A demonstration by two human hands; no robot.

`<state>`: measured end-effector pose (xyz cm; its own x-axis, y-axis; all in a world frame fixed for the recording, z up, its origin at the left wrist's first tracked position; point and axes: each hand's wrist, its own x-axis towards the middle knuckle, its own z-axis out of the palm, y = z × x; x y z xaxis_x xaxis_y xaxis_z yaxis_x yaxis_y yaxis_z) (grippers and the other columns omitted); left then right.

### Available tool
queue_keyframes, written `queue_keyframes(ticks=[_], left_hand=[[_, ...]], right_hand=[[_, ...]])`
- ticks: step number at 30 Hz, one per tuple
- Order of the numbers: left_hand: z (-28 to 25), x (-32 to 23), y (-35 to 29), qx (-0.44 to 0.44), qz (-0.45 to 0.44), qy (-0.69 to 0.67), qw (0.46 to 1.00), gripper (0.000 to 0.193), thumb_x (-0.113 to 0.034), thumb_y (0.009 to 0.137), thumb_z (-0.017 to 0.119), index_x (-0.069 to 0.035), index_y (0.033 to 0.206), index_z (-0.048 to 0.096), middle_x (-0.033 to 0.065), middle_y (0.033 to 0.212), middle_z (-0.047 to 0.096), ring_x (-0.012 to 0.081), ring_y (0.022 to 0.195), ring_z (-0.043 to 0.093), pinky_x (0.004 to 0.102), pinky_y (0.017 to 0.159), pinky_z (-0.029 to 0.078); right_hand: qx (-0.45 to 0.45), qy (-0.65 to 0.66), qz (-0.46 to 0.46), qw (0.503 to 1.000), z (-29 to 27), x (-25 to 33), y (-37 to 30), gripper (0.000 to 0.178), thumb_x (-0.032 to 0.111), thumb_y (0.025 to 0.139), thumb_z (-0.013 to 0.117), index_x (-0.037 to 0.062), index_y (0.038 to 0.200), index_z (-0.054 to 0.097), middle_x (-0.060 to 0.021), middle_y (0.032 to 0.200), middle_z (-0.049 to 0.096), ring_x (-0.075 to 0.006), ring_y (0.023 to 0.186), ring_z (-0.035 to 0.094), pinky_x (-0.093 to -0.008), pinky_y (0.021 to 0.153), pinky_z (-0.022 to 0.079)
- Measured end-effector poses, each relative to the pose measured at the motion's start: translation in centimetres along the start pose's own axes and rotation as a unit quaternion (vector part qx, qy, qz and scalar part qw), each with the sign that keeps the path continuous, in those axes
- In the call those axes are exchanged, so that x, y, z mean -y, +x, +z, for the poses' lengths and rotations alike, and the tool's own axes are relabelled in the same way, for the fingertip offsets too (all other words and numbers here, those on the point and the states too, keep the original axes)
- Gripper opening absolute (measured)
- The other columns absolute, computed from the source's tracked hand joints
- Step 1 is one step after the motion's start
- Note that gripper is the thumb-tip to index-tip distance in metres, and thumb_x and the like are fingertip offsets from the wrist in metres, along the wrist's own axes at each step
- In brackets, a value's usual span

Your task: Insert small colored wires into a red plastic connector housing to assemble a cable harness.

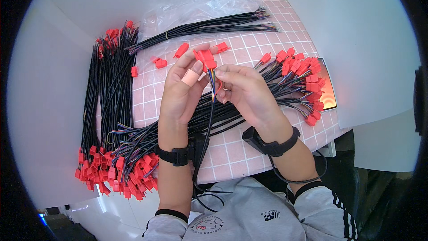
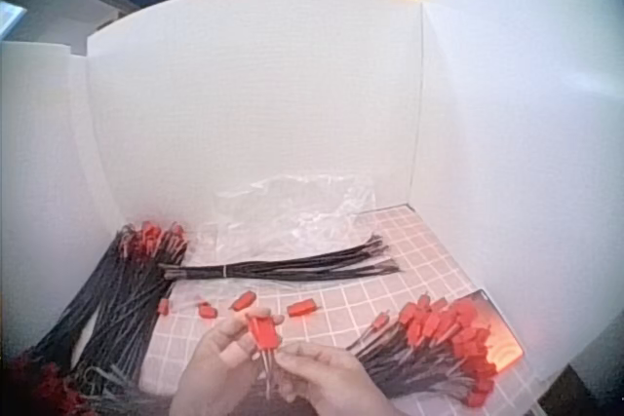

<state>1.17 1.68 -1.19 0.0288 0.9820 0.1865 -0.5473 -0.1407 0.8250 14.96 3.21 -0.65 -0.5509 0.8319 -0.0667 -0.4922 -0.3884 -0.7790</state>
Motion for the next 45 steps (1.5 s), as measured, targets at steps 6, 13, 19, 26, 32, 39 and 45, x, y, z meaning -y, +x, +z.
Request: queue_keyframes(ticks=[6, 13, 19, 26, 32, 39, 45], left_hand=[[-0.2, 0.3, 0.1, -0.034, 0.014, -0.05, 0.998, 0.034, -0.012, 0.084, 0.05, 0.0, 0.115, 0.045, 0.0089, 0.103, 0.054, 0.0138, 0.09, 0.051, 0.0305, 0.081, 0.04], [-0.5, 0.6, 0.3, -0.042, -0.023, -0.113, 0.992, 0.035, -0.014, 0.084, 0.049, -0.002, 0.117, 0.043, 0.0071, 0.098, 0.055, 0.014, 0.087, 0.051, 0.0284, 0.076, 0.044], [-0.7, 0.6, 0.2, -0.016, -0.033, -0.127, 0.991, 0.036, -0.014, 0.085, 0.049, -0.003, 0.118, 0.042, 0.007, 0.096, 0.055, 0.0141, 0.087, 0.051, 0.0286, 0.073, 0.045], [-0.7, 0.7, 0.1, 0.003, -0.029, -0.137, 0.99, 0.034, -0.013, 0.085, 0.048, -0.003, 0.117, 0.042, 0.0072, 0.095, 0.055, 0.0145, 0.087, 0.052, 0.029, 0.074, 0.045], [-0.4, 0.7, 0.3, -0.024, -0.028, -0.122, 0.992, 0.033, -0.01, 0.085, 0.047, -0.001, 0.116, 0.043, 0.0085, 0.099, 0.055, 0.0139, 0.088, 0.052, 0.0273, 0.076, 0.044], [-0.4, 0.7, 0.3, -0.032, -0.028, -0.093, 0.995, 0.031, -0.009, 0.082, 0.052, -0.001, 0.111, 0.047, 0.0077, 0.1, 0.056, 0.0117, 0.087, 0.053, 0.026, 0.077, 0.043], [-0.5, 0.8, 0.3, -0.079, -0.026, -0.04, 0.996, 0.027, -0.013, 0.081, 0.056, -0.002, 0.105, 0.052, 0.0046, 0.091, 0.057, 0.01, 0.081, 0.054, 0.0238, 0.074, 0.042]], right_hand=[[-0.032, -0.045, -0.017, 0.998, 0.4, 0.3, -0.2, 0.014, 0.013, 0.081, 0.053, 0.0014, 0.076, 0.056, -0.0028, 0.066, 0.053, -0.0077, 0.057, 0.049, -0.0193, 0.049, 0.039], [-0.024, -0.041, 0.027, 0.998, 0.3, 0.5, -0.4, 0.014, 0.013, 0.078, 0.054, 0.001, 0.072, 0.057, -0.0033, 0.065, 0.054, -0.0081, 0.055, 0.048, -0.0192, 0.049, 0.039], [-0.013, -0.038, 0.034, 0.999, 0.2, 0.3, -0.3, 0.016, 0.015, 0.079, 0.053, 0.0008, 0.072, 0.058, -0.0031, 0.063, 0.054, -0.0081, 0.053, 0.048, -0.0191, 0.049, 0.039], [-0.008, -0.024, 0.03, 0.999, 0.1, 0.2, -0.2, 0.015, 0.014, 0.079, 0.053, 0.0015, 0.071, 0.056, -0.0036, 0.062, 0.054, -0.0081, 0.052, 0.048, -0.0188, 0.049, 0.039], [-0.028, -0.062, -0.015, 0.998, 0.2, -0.1, -0.1, 0.014, 0.012, 0.079, 0.054, 0.002, 0.069, 0.055, -0.0033, 0.062, 0.054, -0.0067, 0.05, 0.046, -0.0187, 0.047, 0.038], [-0.129, -0.366, -0.224, 0.894, 0.6, -0.5, -0.2, 0.011, 0.007, 0.072, 0.059, 0.0001, 0.067, 0.053, -0.0056, 0.06, 0.054, -0.0115, 0.05, 0.049, -0.0249, 0.047, 0.04], [-0.169, -0.508, -0.314, 0.784, 1.1, -0.4, -0.3, 0.01, 0.004, 0.065, 0.061, 0.0008, 0.065, 0.051, -0.01, 0.062, 0.053, -0.0204, 0.052, 0.052, -0.0289, 0.049, 0.041]])
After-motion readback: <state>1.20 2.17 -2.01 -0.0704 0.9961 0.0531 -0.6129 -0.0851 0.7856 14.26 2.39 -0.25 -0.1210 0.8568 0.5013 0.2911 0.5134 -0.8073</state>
